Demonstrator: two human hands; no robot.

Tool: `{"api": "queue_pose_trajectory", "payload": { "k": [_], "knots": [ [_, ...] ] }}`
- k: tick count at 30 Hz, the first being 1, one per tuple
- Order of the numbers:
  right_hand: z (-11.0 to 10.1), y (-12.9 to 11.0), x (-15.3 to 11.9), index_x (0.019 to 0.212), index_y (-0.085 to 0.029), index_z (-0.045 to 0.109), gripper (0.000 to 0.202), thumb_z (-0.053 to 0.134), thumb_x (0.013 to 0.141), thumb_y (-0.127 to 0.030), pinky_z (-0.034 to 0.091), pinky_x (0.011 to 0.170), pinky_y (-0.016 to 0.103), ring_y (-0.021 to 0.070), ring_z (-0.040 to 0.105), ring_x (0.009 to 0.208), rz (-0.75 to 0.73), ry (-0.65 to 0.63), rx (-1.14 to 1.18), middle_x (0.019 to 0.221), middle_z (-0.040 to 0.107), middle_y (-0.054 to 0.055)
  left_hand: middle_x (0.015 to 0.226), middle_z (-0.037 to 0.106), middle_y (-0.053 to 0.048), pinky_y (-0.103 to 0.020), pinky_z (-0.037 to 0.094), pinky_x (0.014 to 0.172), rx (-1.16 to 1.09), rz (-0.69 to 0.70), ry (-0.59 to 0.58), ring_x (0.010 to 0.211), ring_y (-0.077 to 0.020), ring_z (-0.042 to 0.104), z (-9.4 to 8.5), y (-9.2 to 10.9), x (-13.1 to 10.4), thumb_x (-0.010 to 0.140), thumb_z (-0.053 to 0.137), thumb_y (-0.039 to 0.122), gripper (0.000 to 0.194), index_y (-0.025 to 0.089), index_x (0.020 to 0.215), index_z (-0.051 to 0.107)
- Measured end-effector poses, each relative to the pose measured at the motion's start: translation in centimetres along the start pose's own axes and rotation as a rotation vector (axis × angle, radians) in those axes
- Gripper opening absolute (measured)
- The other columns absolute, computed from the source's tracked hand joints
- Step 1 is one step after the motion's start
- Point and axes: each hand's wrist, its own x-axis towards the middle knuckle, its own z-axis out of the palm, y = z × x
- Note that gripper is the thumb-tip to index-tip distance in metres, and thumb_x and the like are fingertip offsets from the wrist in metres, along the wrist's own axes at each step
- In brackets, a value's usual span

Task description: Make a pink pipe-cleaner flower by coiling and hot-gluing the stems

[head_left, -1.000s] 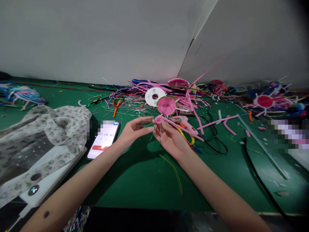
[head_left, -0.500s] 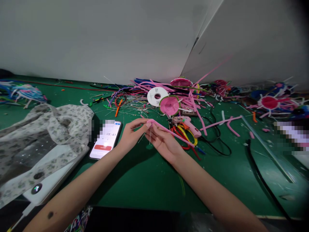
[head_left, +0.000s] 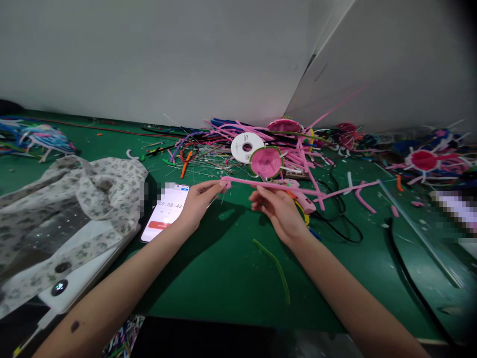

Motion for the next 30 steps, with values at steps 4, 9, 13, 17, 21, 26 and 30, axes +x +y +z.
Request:
{"api": "queue_pose_trajectory", "payload": {
  "k": [4, 9, 13, 17, 21, 26, 30],
  "knots": [
    [-1.0, -0.4, 1.5, 0.073, -0.019, 0.068, 0.032, 0.067, 0.071, -0.051, 0.046, 0.063, 0.028, 0.013, 0.058, 0.063, -0.068, -0.042, -0.177, 0.068, 0.066, 0.002, 0.103, 0.071, -0.007, -0.025, 0.052, 0.064, -0.116, -0.236, -0.072, 0.087, -0.0165, 0.065, -0.4, 0.0, 0.3, 0.077, 0.069, 0.043, 0.029, 0.019, 0.094, 0.07],
    [-3.7, -1.9, 3.0, 0.075, -0.02, 0.065, 0.031, 0.057, 0.079, -0.05, 0.042, 0.06, 0.031, 0.0161, 0.056, 0.065, -0.26, 0.011, -0.811, 0.072, 0.065, 0.003, 0.097, 0.072, -0.005, -0.023, 0.052, 0.055, -0.206, -0.393, -0.141, 0.07, -0.012, 0.064, -0.3, -0.3, 0.5, 0.079, 0.068, 0.041, 0.024, 0.021, 0.092, 0.069],
    [-7.5, -2.9, 3.6, 0.067, -0.021, 0.052, 0.031, 0.065, 0.07, -0.048, 0.036, 0.059, 0.033, 0.0189, 0.051, 0.065, -0.415, 0.353, -1.403, 0.073, 0.059, 0.005, 0.091, 0.072, -0.005, -0.023, 0.051, 0.052, -0.183, -0.426, -0.186, 0.064, -0.0115, 0.063, -0.2, -0.6, 0.5, 0.08, 0.066, 0.044, 0.026, 0.021, 0.093, 0.069],
    [-9.8, -2.2, 3.7, 0.068, -0.022, 0.045, 0.037, 0.062, 0.071, -0.055, 0.035, 0.056, 0.031, 0.0199, 0.051, 0.063, -0.34, 0.356, -1.524, 0.069, 0.056, 0.005, 0.086, 0.072, -0.005, -0.02, 0.046, 0.048, -0.11, -0.41, -0.225, 0.058, -0.0092, 0.059, 0.0, -1.0, 0.2, 0.08, 0.065, 0.047, 0.03, 0.02, 0.089, 0.067],
    [-10.0, -1.0, 3.7, 0.076, -0.022, 0.045, 0.041, 0.062, 0.07, -0.059, 0.036, 0.056, 0.03, 0.0219, 0.055, 0.067, -0.306, 0.342, -1.502, 0.074, 0.058, 0.005, 0.077, 0.07, -0.004, -0.016, 0.036, 0.042, -0.027, -0.378, -0.252, 0.052, -0.0074, 0.053, 0.4, -1.1, -0.2, 0.08, 0.063, 0.051, 0.032, 0.019, 0.083, 0.065],
    [-10.4, -0.8, 3.6, 0.081, -0.022, 0.045, 0.036, 0.065, 0.069, -0.05, 0.036, 0.056, 0.03, 0.0238, 0.058, 0.069, -0.256, 0.351, -1.494, 0.076, 0.06, 0.005, 0.074, 0.069, -0.005, -0.018, 0.034, 0.042, 0.049, -0.349, -0.283, 0.051, -0.0086, 0.052, 0.7, -0.9, -0.7, 0.082, 0.058, 0.049, 0.031, 0.019, 0.081, 0.064],
    [-10.8, -1.1, 3.1, 0.078, -0.024, 0.044, 0.034, 0.068, 0.068, -0.045, 0.039, 0.062, 0.033, 0.0253, 0.06, 0.073, -0.385, 0.467, -1.428, 0.078, 0.061, 0.004, 0.072, 0.069, -0.004, -0.018, 0.032, 0.041, 0.101, -0.318, -0.272, 0.05, -0.0084, 0.051, 0.9, -0.9, -0.7, 0.083, 0.055, 0.05, 0.032, 0.019, 0.079, 0.062]
  ]
}}
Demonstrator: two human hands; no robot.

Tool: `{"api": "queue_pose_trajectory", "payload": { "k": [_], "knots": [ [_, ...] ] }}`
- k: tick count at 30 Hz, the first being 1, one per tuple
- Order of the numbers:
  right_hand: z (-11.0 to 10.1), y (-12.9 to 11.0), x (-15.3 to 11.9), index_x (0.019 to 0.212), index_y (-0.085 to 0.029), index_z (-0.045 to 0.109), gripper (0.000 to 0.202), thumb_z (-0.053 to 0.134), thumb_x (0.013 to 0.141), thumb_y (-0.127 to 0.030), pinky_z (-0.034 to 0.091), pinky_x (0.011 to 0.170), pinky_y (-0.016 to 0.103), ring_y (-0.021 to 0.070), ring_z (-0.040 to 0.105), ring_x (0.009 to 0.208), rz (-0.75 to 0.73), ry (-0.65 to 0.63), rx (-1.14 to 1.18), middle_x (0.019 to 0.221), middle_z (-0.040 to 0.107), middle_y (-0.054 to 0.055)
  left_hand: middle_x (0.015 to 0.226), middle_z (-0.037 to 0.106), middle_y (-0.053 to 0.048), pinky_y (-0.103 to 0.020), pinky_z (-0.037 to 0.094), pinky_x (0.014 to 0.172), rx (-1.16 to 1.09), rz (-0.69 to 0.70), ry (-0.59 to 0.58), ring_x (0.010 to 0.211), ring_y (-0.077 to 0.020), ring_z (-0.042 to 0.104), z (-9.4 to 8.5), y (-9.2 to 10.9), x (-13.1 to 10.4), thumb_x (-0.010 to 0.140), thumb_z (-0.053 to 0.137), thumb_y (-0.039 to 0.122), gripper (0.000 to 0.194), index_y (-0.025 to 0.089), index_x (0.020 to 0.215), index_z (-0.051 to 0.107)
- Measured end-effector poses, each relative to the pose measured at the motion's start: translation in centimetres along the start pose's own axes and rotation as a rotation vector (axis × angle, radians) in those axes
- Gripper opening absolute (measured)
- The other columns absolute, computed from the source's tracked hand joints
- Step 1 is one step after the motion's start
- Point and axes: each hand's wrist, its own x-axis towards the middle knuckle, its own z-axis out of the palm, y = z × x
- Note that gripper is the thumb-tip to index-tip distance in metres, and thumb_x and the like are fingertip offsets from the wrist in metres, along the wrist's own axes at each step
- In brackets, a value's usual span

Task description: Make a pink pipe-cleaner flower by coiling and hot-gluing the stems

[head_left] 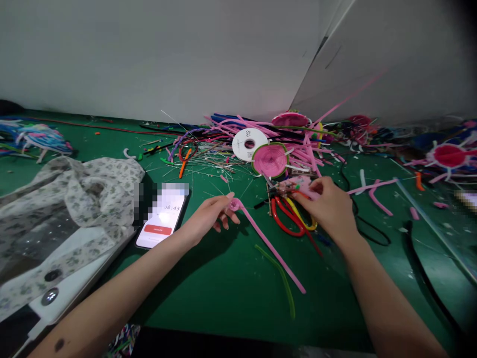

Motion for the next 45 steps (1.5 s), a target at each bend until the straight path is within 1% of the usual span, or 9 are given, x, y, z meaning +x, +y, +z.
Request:
{"api": "queue_pose_trajectory", "payload": {
  "k": [3, 5, 9, 12, 16, 20, 26, 35, 45],
  "knots": [
    [-0.4, -0.3, -0.5, 0.078, -0.024, 0.045, 0.03, 0.068, 0.071, -0.042, 0.043, 0.07, 0.035, 0.0254, 0.062, 0.078, -0.04, 0.205, 0.096, 0.08, 0.062, 0.004, 0.07, 0.068, -0.004, -0.02, 0.029, 0.04, 0.064, 0.039, 0.014, 0.048, -0.008, 0.049, 0.2, 0.0, -0.1, 0.085, 0.051, 0.052, 0.036, 0.019, 0.075, 0.059],
    [-0.5, -1.0, -0.9, 0.079, -0.024, 0.047, 0.028, 0.067, 0.072, -0.042, 0.044, 0.072, 0.034, 0.0249, 0.063, 0.082, -0.076, 0.258, 0.171, 0.083, 0.063, 0.004, 0.069, 0.067, -0.005, -0.022, 0.029, 0.041, 0.095, 0.089, 0.016, 0.047, -0.0083, 0.049, 0.4, 0.0, -0.2, 0.087, 0.048, 0.052, 0.038, 0.019, 0.074, 0.058],
    [-0.3, -2.5, -2.0, 0.08, -0.024, 0.049, 0.026, 0.069, 0.071, -0.038, 0.045, 0.069, 0.032, 0.0223, 0.063, 0.077, -0.169, 0.188, 0.203, 0.084, 0.065, 0.004, 0.065, 0.064, -0.004, -0.025, 0.036, 0.046, 0.124, 0.162, 0.016, 0.049, -0.0101, 0.05, 0.7, -0.1, -0.3, 0.089, 0.047, 0.05, 0.036, 0.02, 0.075, 0.058],
    [0.0, -3.1, -2.6, 0.08, -0.023, 0.049, 0.023, 0.067, 0.073, -0.036, 0.045, 0.067, 0.031, 0.0205, 0.062, 0.074, -0.231, 0.155, 0.203, 0.083, 0.065, 0.003, 0.066, 0.064, -0.004, -0.026, 0.038, 0.049, 0.149, 0.195, 0.022, 0.05, -0.0105, 0.051, 0.7, -0.3, -0.4, 0.089, 0.047, 0.051, 0.037, 0.02, 0.072, 0.056],
    [0.2, -3.5, -3.0, 0.078, -0.023, 0.049, 0.022, 0.068, 0.073, -0.033, 0.045, 0.066, 0.03, 0.0189, 0.062, 0.072, -0.254, 0.131, 0.213, 0.083, 0.065, 0.004, 0.067, 0.065, -0.003, -0.025, 0.038, 0.05, 0.175, 0.221, 0.019, 0.05, -0.01, 0.051, 0.7, -0.7, -0.4, 0.09, 0.045, 0.051, 0.038, 0.02, 0.073, 0.055],
    [0.4, -3.8, -3.2, 0.078, -0.023, 0.049, 0.022, 0.069, 0.072, -0.031, 0.045, 0.066, 0.029, 0.0178, 0.061, 0.07, -0.282, 0.166, 0.198, 0.083, 0.065, 0.003, 0.068, 0.065, -0.003, -0.023, 0.037, 0.049, 0.208, 0.238, 0.029, 0.051, -0.0092, 0.051, 0.7, -0.8, -0.5, 0.092, 0.042, 0.051, 0.038, 0.019, 0.076, 0.055],
    [0.6, -4.2, -3.3, 0.074, -0.023, 0.049, 0.021, 0.069, 0.071, -0.025, 0.044, 0.061, 0.028, 0.0165, 0.059, 0.065, -0.423, 0.279, 0.199, 0.072, 0.061, -0.001, 0.069, 0.065, -0.003, -0.021, 0.036, 0.048, 0.227, 0.236, 0.027, 0.05, -0.0077, 0.05, 0.8, -0.8, -0.5, 0.093, 0.039, 0.051, 0.041, 0.016, 0.077, 0.054],
    [0.5, -4.1, -3.3, 0.072, -0.023, 0.048, 0.021, 0.069, 0.071, -0.023, 0.045, 0.06, 0.028, 0.0164, 0.058, 0.064, -0.451, 0.301, 0.186, 0.068, 0.058, -0.002, 0.066, 0.063, -0.002, -0.02, 0.035, 0.045, 0.198, 0.238, 0.02, 0.049, -0.0069, 0.05, 0.8, -0.7, -0.3, 0.093, 0.039, 0.049, 0.039, 0.016, 0.078, 0.053],
    [0.4, -4.2, -3.4, 0.073, -0.023, 0.047, 0.023, 0.069, 0.072, -0.023, 0.044, 0.06, 0.027, 0.0158, 0.059, 0.065, -0.475, 0.31, 0.165, 0.07, 0.06, -0.002, 0.065, 0.063, -0.003, -0.02, 0.034, 0.043, 0.187, 0.234, 0.015, 0.048, -0.0068, 0.05, 0.9, -0.8, -0.3, 0.093, 0.039, 0.048, 0.039, 0.016, 0.077, 0.053]
  ]
}}
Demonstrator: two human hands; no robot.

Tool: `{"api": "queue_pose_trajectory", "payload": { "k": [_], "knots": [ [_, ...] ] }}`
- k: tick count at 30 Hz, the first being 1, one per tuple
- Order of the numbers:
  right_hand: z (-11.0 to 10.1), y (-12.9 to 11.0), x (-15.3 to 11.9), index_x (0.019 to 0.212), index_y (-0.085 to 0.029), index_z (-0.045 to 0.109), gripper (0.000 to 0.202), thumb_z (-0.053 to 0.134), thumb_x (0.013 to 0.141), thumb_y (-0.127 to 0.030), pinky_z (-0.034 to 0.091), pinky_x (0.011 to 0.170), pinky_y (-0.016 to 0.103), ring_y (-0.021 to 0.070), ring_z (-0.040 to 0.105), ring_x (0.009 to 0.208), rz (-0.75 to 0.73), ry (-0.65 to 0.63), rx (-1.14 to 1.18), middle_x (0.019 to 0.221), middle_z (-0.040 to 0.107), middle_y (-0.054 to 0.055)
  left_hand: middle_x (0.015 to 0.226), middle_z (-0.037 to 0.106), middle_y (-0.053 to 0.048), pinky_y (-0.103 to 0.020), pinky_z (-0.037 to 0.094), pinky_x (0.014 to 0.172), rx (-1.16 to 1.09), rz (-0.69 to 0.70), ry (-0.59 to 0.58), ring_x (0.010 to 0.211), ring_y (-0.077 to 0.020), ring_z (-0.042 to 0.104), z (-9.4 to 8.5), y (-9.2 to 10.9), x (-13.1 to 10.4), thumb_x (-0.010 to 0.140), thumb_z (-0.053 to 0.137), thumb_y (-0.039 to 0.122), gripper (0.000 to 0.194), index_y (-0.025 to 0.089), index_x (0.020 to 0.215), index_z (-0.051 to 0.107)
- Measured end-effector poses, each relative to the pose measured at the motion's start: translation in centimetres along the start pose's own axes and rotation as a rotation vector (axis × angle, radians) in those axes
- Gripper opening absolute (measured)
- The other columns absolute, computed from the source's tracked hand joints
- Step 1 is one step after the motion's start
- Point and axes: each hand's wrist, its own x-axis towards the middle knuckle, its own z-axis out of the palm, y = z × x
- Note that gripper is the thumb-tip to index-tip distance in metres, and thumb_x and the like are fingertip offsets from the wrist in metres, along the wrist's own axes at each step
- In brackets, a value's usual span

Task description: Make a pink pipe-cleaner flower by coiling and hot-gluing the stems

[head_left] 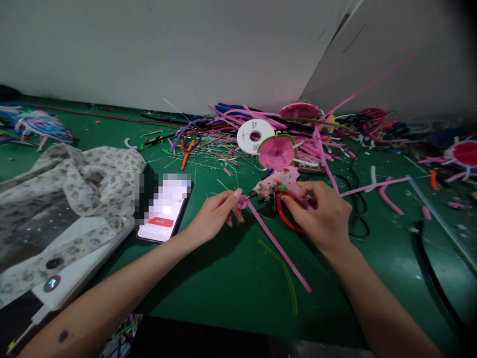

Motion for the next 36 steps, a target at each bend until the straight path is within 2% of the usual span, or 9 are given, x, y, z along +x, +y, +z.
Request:
{"api": "queue_pose_trajectory", "payload": {
  "k": [20, 36],
  "knots": [
    [-0.08, 0.48, -0.24, 0.075, -0.023, 0.047, 0.021, 0.068, 0.075, -0.023, 0.046, 0.062, 0.029, 0.0186, 0.063, 0.072, -0.015, -0.012, 0.002, 0.075, 0.063, 0.0, 0.063, 0.063, -0.003, -0.021, 0.035, 0.045, -0.047, -0.064, 0.016, 0.048, -0.008, 0.049, 0.01, 0.48, 0.02, 0.092, 0.04, 0.047, 0.037, 0.016, 0.076, 0.052],
    [-0.22, 0.4, -0.12, 0.073, -0.024, 0.046, 0.021, 0.067, 0.075, -0.025, 0.046, 0.063, 0.03, 0.0193, 0.062, 0.073, -0.019, -0.017, 0.0, 0.073, 0.06, 0.0, 0.064, 0.063, -0.003, -0.022, 0.035, 0.044, -0.017, -0.055, 0.01, 0.048, -0.0081, 0.05, 0.02, 0.28, 0.14, 0.092, 0.039, 0.049, 0.037, 0.018, 0.077, 0.05]
  ]
}}
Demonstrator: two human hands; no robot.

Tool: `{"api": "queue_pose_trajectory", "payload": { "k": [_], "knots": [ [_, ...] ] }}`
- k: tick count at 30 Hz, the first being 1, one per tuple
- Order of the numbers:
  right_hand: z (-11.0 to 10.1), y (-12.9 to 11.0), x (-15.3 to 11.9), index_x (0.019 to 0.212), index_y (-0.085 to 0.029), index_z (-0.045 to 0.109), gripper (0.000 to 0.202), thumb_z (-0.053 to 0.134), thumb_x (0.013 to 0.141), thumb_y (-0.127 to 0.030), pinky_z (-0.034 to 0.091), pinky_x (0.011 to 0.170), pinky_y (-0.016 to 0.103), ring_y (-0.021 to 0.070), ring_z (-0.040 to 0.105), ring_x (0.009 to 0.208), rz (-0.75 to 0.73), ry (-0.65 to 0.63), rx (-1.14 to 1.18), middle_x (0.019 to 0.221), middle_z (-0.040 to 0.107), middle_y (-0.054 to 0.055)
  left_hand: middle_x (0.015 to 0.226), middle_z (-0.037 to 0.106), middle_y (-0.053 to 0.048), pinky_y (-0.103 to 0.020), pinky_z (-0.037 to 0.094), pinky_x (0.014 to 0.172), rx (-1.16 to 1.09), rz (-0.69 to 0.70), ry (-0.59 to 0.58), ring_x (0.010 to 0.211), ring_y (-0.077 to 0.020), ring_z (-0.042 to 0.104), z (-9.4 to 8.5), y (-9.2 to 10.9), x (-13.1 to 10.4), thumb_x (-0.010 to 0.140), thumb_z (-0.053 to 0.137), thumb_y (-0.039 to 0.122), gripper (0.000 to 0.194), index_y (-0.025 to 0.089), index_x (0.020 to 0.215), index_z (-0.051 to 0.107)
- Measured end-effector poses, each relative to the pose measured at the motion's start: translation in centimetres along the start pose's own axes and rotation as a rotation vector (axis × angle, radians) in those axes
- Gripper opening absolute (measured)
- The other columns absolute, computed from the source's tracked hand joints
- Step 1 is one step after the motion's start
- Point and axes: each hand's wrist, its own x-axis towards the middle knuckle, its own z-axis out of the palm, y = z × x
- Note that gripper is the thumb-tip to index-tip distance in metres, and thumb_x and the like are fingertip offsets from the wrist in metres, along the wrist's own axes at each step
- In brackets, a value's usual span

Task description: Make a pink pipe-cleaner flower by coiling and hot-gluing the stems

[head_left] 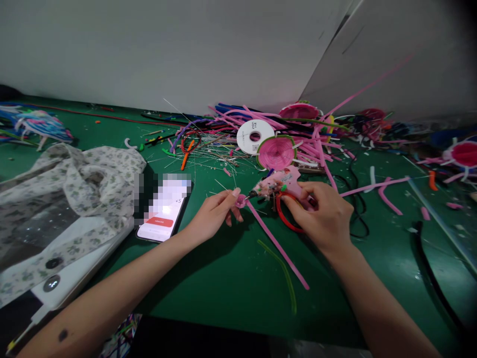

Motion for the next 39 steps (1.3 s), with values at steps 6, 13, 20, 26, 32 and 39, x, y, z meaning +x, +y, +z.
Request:
{"api": "queue_pose_trajectory", "payload": {
  "k": [6, 13, 20, 26, 32, 39],
  "knots": [
    [-0.1, -0.1, 0.1, 0.071, -0.024, 0.045, 0.022, 0.067, 0.075, -0.025, 0.046, 0.061, 0.03, 0.0182, 0.061, 0.068, -0.018, 0.02, -0.008, 0.07, 0.059, 0.0, 0.064, 0.063, -0.002, -0.022, 0.035, 0.045, 0.018, 0.006, -0.002, 0.048, -0.0081, 0.049, -0.1, -0.2, 0.0, 0.092, 0.039, 0.05, 0.038, 0.018, 0.077, 0.051],
    [-0.1, -0.2, 0.1, 0.07, -0.024, 0.045, 0.024, 0.069, 0.073, -0.026, 0.044, 0.059, 0.028, 0.0173, 0.06, 0.066, 0.01, 0.03, -0.018, 0.068, 0.058, -0.001, 0.065, 0.064, -0.003, -0.021, 0.034, 0.044, 0.039, 0.008, -0.008, 0.048, -0.0078, 0.05, -0.1, -0.3, 0.0, 0.092, 0.039, 0.05, 0.039, 0.017, 0.078, 0.052],
    [0.0, 0.0, 0.3, 0.069, -0.023, 0.045, 0.026, 0.07, 0.073, -0.03, 0.042, 0.059, 0.027, 0.0157, 0.057, 0.061, 0.11, 0.025, -0.023, 0.064, 0.056, -0.003, 0.066, 0.064, -0.003, -0.021, 0.034, 0.043, 0.058, 0.02, -0.017, 0.049, -0.008, 0.051, -0.1, -0.6, 0.0, 0.093, 0.039, 0.051, 0.04, 0.017, 0.078, 0.053],
    [0.9, 1.3, 0.1, 0.065, -0.022, 0.042, 0.032, 0.072, 0.069, -0.035, 0.034, 0.054, 0.026, 0.0142, 0.049, 0.058, 0.214, -0.034, -0.11, 0.062, 0.05, -0.003, 0.068, 0.065, -0.003, -0.021, 0.035, 0.044, 0.11, 0.049, -0.018, 0.051, -0.0079, 0.051, -0.2, -0.5, -0.2, 0.093, 0.038, 0.051, 0.041, 0.016, 0.08, 0.056],
    [1.8, 2.8, -0.1, 0.059, -0.023, 0.037, 0.038, 0.068, 0.069, -0.042, 0.029, 0.052, 0.028, 0.0159, 0.042, 0.062, 0.236, -0.119, -0.199, 0.069, 0.043, 0.0, 0.07, 0.065, -0.003, -0.021, 0.038, 0.049, 0.162, 0.081, -0.007, 0.052, -0.0082, 0.05, -0.2, -0.2, -0.5, 0.094, 0.037, 0.05, 0.043, 0.016, 0.082, 0.06],
    [0.6, 0.0, 0.4, 0.069, -0.022, 0.051, 0.016, 0.063, 0.076, -0.031, 0.042, 0.069, 0.035, 0.022, 0.053, 0.078, 0.029, -0.036, -0.061, 0.075, 0.055, 0.004, 0.07, 0.065, -0.002, -0.022, 0.041, 0.053, 0.221, 0.117, -0.003, 0.052, -0.0083, 0.052, -0.1, -0.3, -0.5, 0.095, 0.036, 0.048, 0.042, 0.017, 0.079, 0.059]
  ]
}}
